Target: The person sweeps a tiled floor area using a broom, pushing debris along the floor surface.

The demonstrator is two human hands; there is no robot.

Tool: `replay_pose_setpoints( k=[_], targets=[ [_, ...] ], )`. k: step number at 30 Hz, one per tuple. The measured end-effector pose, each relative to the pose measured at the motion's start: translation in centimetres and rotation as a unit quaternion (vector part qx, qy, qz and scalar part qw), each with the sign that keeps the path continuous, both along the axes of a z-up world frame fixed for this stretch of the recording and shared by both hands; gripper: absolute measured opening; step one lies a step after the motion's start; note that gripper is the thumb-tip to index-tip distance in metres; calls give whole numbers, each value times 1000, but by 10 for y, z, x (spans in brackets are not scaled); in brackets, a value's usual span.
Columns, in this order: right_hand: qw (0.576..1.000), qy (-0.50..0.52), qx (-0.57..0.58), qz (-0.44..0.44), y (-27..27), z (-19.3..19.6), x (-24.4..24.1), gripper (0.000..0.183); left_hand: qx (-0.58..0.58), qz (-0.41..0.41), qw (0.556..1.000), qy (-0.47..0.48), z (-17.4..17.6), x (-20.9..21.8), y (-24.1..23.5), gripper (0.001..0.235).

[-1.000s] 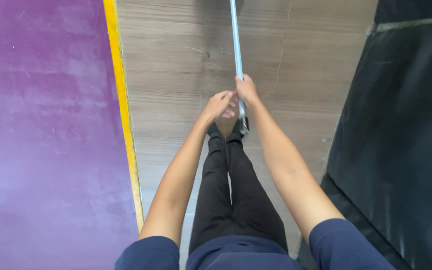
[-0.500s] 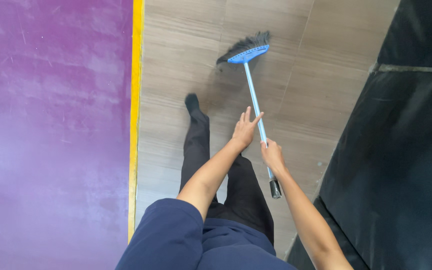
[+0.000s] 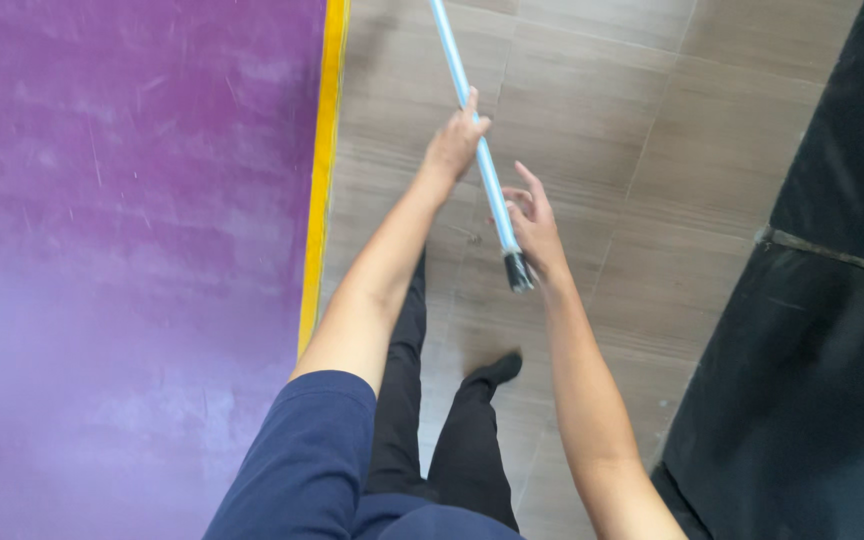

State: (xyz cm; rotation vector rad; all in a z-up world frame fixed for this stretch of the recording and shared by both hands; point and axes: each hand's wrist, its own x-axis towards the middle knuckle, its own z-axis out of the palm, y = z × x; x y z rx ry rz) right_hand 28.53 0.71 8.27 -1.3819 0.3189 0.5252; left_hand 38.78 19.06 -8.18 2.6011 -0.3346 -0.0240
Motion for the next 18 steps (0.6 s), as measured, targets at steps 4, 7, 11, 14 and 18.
replay_pose_setpoints(
  k=[4, 7, 11, 14, 18],
  targets=[
    [993, -10, 72, 89, 64, -4, 60, 86, 27, -1, 1000, 13, -10, 105, 86, 6],
    [989, -96, -57, 96, 120, -4, 95, 94, 4, 34, 998, 56, -3, 153, 122, 12],
    [891, -329, -311, 39, 171, -11, 123, 68, -81, 94, 981, 148, -19, 170, 149, 16],
    [909, -301, -288, 23, 178, -8, 127, 36, 1, 16, 994, 111, -42, 156, 157, 25],
    [887, -353, -295, 41, 171, 15, 116, 23, -38, 13, 995, 87, -44, 136, 152, 26]
  ],
)
